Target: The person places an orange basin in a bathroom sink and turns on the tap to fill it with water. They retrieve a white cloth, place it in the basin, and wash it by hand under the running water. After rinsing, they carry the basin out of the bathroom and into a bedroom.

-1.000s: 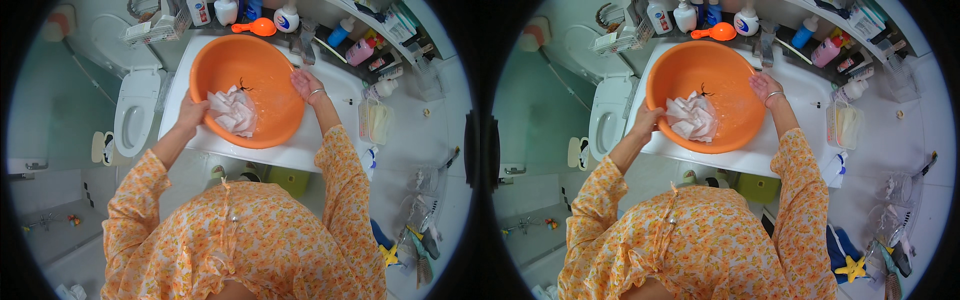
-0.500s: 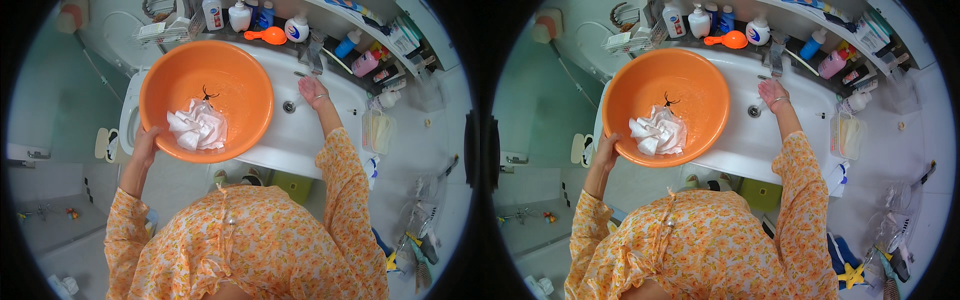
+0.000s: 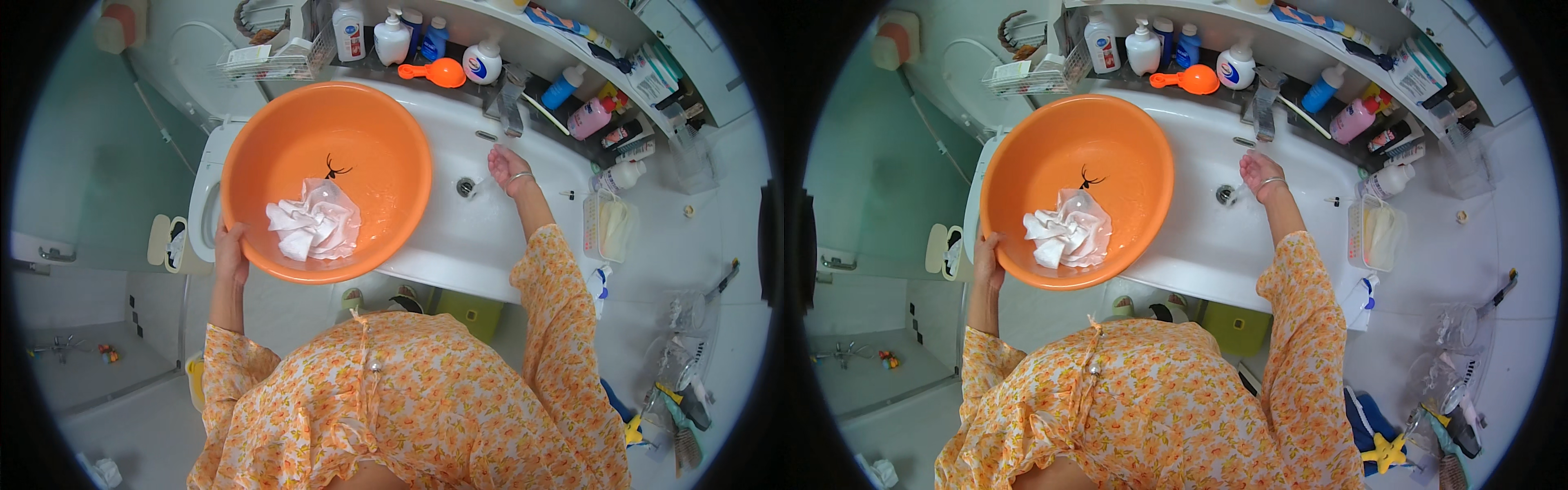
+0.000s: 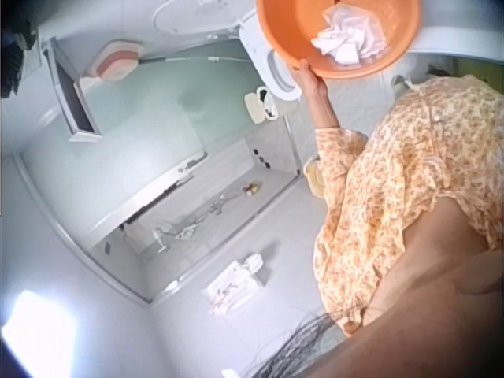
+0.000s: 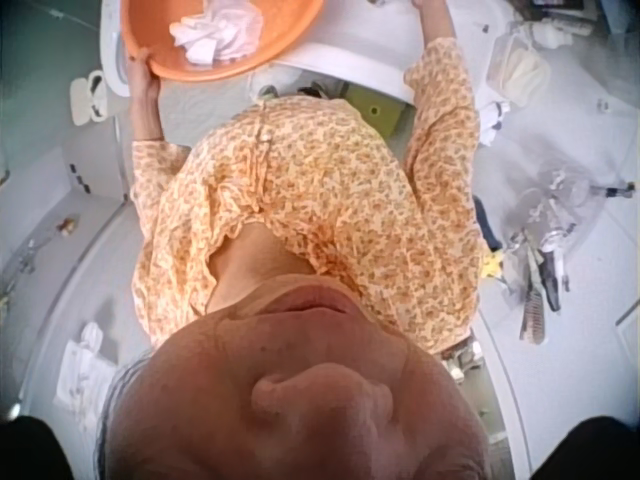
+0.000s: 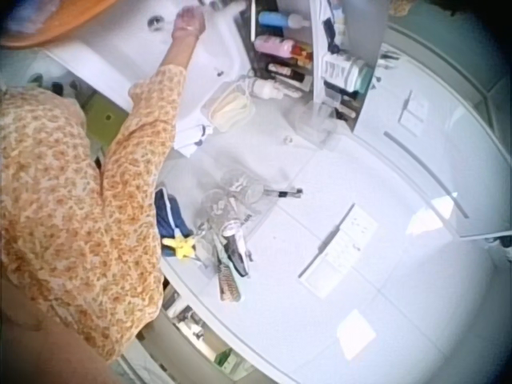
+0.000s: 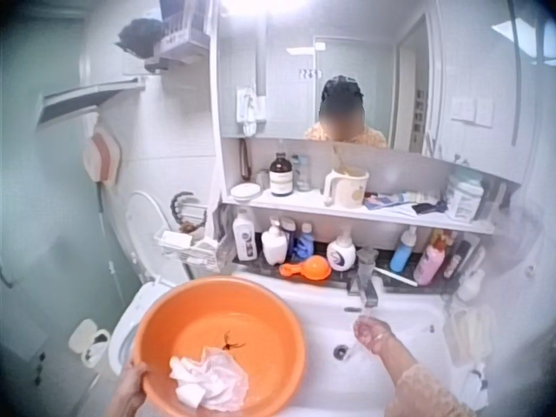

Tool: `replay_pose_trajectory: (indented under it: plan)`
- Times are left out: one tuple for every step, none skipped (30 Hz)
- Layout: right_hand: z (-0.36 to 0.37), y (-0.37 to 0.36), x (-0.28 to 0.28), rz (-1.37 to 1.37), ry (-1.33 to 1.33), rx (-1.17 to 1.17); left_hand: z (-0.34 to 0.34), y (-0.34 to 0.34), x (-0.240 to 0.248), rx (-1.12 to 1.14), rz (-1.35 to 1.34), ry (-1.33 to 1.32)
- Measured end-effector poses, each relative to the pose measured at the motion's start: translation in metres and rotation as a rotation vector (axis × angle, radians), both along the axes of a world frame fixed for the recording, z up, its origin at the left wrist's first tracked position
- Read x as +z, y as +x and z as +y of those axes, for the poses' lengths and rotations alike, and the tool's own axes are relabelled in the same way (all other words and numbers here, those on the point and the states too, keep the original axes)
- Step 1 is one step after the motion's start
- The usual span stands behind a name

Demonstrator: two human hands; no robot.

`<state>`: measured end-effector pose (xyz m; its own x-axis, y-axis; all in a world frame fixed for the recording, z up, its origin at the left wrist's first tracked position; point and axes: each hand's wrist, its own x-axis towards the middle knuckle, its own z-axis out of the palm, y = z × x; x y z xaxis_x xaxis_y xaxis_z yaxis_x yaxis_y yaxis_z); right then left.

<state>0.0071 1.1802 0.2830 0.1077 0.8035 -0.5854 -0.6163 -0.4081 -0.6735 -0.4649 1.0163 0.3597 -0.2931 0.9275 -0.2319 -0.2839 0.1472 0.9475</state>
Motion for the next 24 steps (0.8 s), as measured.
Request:
replay_pose_trajectory:
  plan:
    - [-0.002, 0.001, 0.0, -0.025, 0.033, 0.046, 0.001, -0.003, 0.003, 0.004, 0.019, -0.024]
    - [-0.004, 0.002, -0.001, -0.049, 0.067, 0.092, 0.001, -0.003, 0.003, 0.002, 0.019, -0.029]
    - [-0.006, 0.002, -0.002, -0.049, 0.062, 0.09, 0.002, -0.003, 0.002, 0.013, 0.011, -0.045]
    - [-0.007, 0.002, -0.003, -0.083, 0.083, 0.099, 0.003, -0.003, 0.002, 0.023, 0.004, -0.058]
    - [-0.008, 0.002, -0.004, -0.116, 0.103, 0.107, 0.002, -0.001, 0.003, 0.021, 0.005, -0.06]
    - [-0.009, 0.004, -0.004, -0.116, 0.101, 0.106, 0.002, 0.003, 0.006, 0.042, -0.014, -0.086]
    - [-0.01, 0.004, -0.002, -0.088, 0.044, 0.05, 0.001, 0.005, 0.008, 0.066, -0.033, -0.113]
    - [-0.011, 0.005, -0.001, -0.061, -0.014, -0.005, 0.0, 0.004, 0.007, 0.068, -0.031, -0.115]
    - [-0.012, 0.005, -0.002, -0.059, -0.016, -0.003, 0.0, 0.003, 0.006, 0.065, -0.039, -0.113]
    - [-0.012, 0.006, -0.001, -0.074, -0.014, -0.025, 0.0, 0.002, 0.005, 0.061, -0.047, -0.11]
    - [-0.012, 0.006, -0.001, -0.088, -0.012, -0.047, 0.0, 0.001, 0.003, 0.062, -0.047, -0.111]
    - [-0.011, 0.005, -0.001, -0.088, -0.013, -0.045, 0.0, -0.001, 0.001, 0.058, -0.051, -0.116]
    - [-0.011, 0.005, -0.001, -0.082, -0.016, -0.042, 0.001, -0.001, 0.0, 0.051, -0.054, -0.121]
    - [-0.01, 0.005, 0.0, -0.076, -0.019, -0.04, 0.001, -0.001, 0.0, 0.05, -0.055, -0.122]
    - [-0.009, 0.005, -0.002, -0.076, -0.02, -0.041, 0.001, -0.001, 0.0, 0.048, -0.059, -0.119]
    - [-0.008, 0.004, -0.003, -0.03, -0.008, -0.013, 0.001, -0.001, 0.0, 0.046, -0.064, -0.115]
    - [-0.008, 0.004, -0.005, 0.016, 0.004, 0.015, 0.002, -0.001, -0.001, 0.045, -0.063, -0.115]
    - [-0.008, 0.003, -0.007, 0.016, 0.004, 0.014, 0.002, -0.001, -0.003, 0.053, -0.068, -0.119]
    - [-0.009, -0.001, -0.007, -0.051, 0.02, 0.037, 0.002, -0.002, -0.004, 0.064, -0.071, -0.123]
    - [-0.009, -0.005, -0.008, -0.119, 0.037, 0.061, 0.001, -0.002, -0.004, 0.067, -0.069, -0.123]
    - [-0.009, -0.007, -0.011, -0.117, 0.037, 0.063, 0.001, -0.001, -0.004, 0.082, -0.068, -0.128]
    - [-0.011, -0.008, -0.013, -0.127, 0.042, 0.1, 0.001, -0.001, -0.004, 0.094, -0.07, -0.133]
    - [-0.012, -0.009, -0.014, -0.137, 0.046, 0.136, 0.002, -0.001, -0.005, 0.094, -0.07, -0.134]
    - [-0.012, -0.009, -0.015, -0.138, 0.046, 0.136, 0.002, -0.001, -0.005, 0.089, -0.072, -0.13]
